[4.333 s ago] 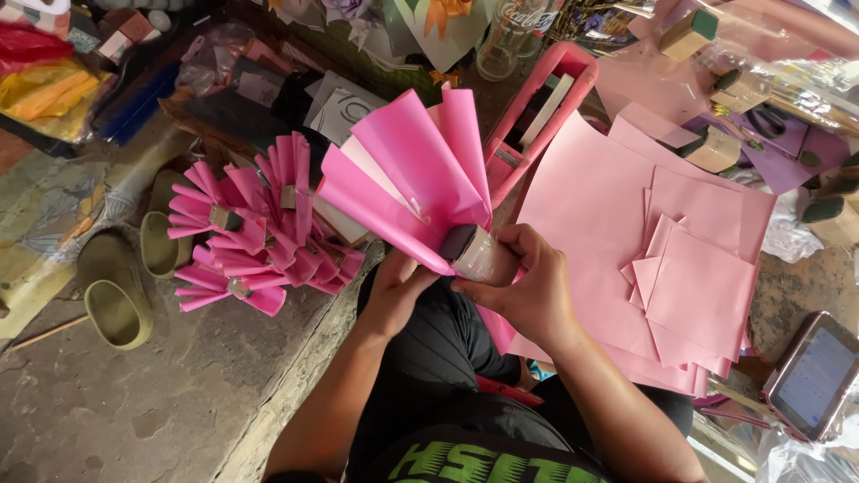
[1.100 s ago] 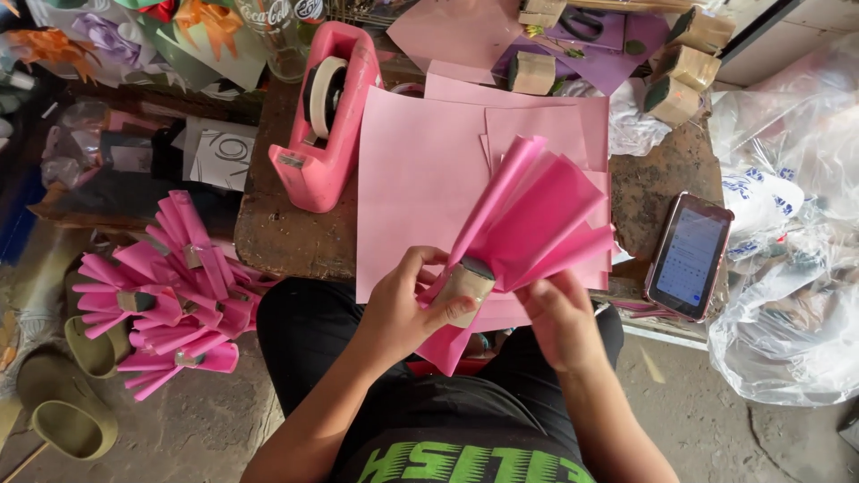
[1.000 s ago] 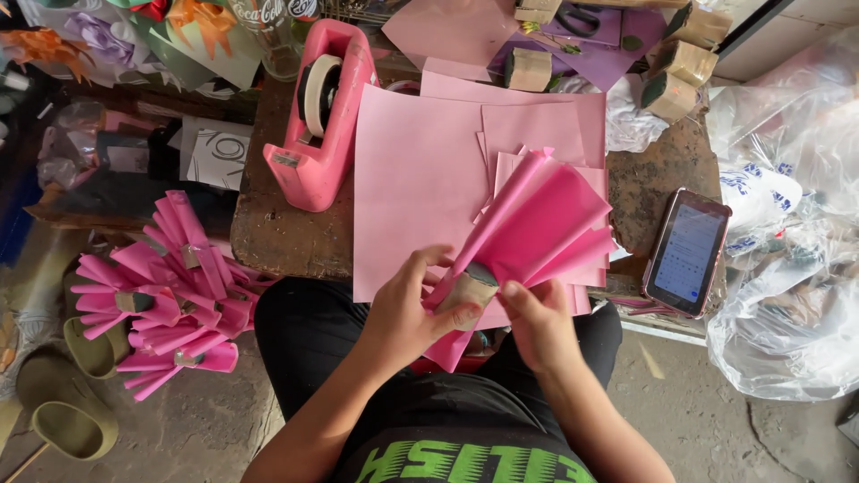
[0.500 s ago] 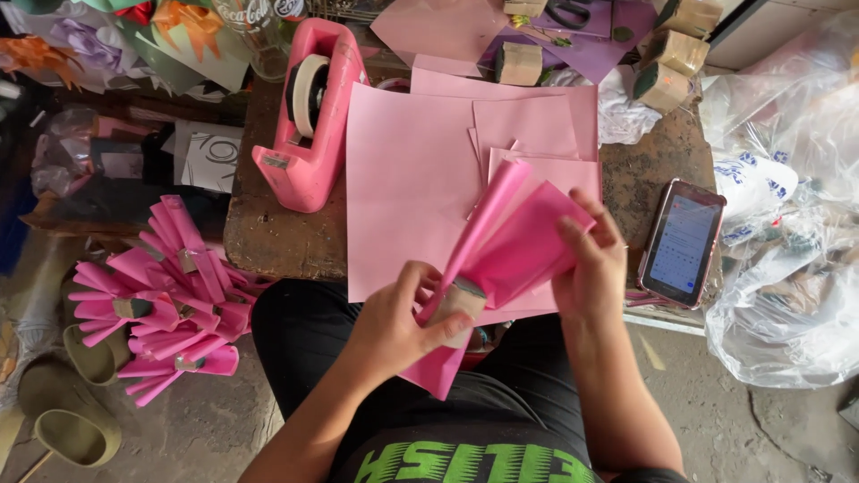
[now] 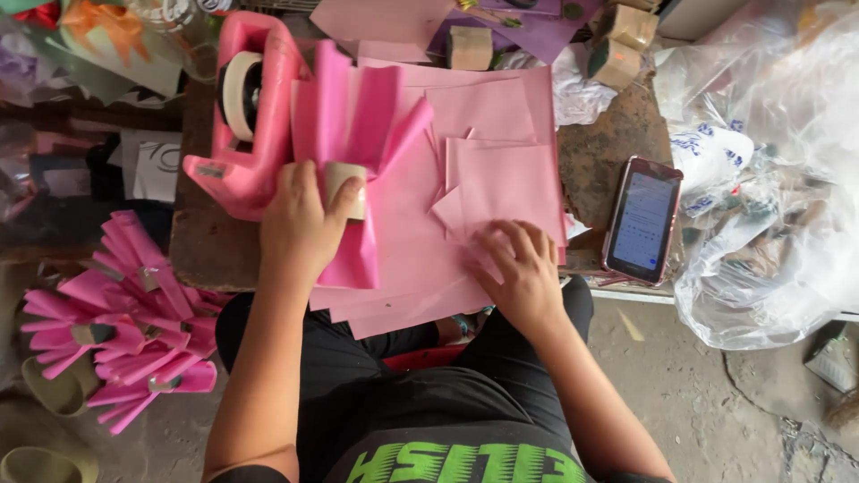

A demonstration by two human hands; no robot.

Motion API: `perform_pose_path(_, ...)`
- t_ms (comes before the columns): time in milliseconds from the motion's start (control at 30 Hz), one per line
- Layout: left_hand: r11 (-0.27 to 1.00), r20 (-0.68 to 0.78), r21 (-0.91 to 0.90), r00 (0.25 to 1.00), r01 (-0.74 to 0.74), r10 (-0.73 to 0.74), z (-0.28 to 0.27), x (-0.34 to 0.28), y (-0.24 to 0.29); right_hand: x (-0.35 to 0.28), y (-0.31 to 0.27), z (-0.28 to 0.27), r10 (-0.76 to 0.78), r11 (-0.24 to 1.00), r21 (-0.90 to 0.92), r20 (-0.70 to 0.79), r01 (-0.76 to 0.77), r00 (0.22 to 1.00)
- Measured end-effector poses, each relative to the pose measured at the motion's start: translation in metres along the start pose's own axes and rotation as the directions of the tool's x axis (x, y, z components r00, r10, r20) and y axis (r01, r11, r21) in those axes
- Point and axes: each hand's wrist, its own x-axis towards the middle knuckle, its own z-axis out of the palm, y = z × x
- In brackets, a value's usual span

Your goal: The person folds pink paper sheets into cone shapes and secures them around a small cardboard tube using tape. They repeatedly fold, roll, and tape the paper to create multiple identical cones, placing finished items on the table.

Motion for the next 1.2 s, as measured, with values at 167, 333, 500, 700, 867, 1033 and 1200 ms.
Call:
perform_pose_path(167,0.951,-0.290,0.149,0.908,-0.270,0.303,-0.034,-0.026,0.059,0.000,-0.004,-0.006,-0.014,0.992,0.127,-0.058,0.022,0.998)
perform_pose_path(333,0.813,-0.234,-0.160,0.822,-0.559,0.519,0.003,-0.065,0.095,0.001,-0.002,-0.009,0.062,0.929,0.370,-0.117,-0.015,0.991)
perform_pose_path(500,0.803,0.023,-0.075,0.804,-0.592,0.595,0.066,-0.091,0.102,0.007,-0.002,-0.034,0.111,0.846,0.529,-0.058,-0.063,0.992)
perform_pose_path(700,0.805,0.062,-0.052,0.803,-0.590,0.593,0.071,-0.088,0.093,-0.006,0.111,-0.067,0.180,0.883,0.459,-0.129,-0.103,0.975)
perform_pose_path(867,0.829,0.099,-0.056,0.824,-0.556,0.559,0.064,-0.085,0.099,0.006,0.142,-0.092,0.390,0.899,0.194,0.050,-0.392,0.919)
perform_pose_path(1033,0.846,0.129,-0.048,0.836,-0.532,0.533,0.060,-0.083,0.102,0.022,0.141,-0.098,0.407,0.893,0.152,0.133,-0.424,0.904)
perform_pose_path(1200,0.848,0.184,-0.079,0.829,-0.524,0.529,0.058,-0.080,0.100,0.025,0.150,-0.091,0.414,0.891,0.119,0.184,-0.438,0.892)
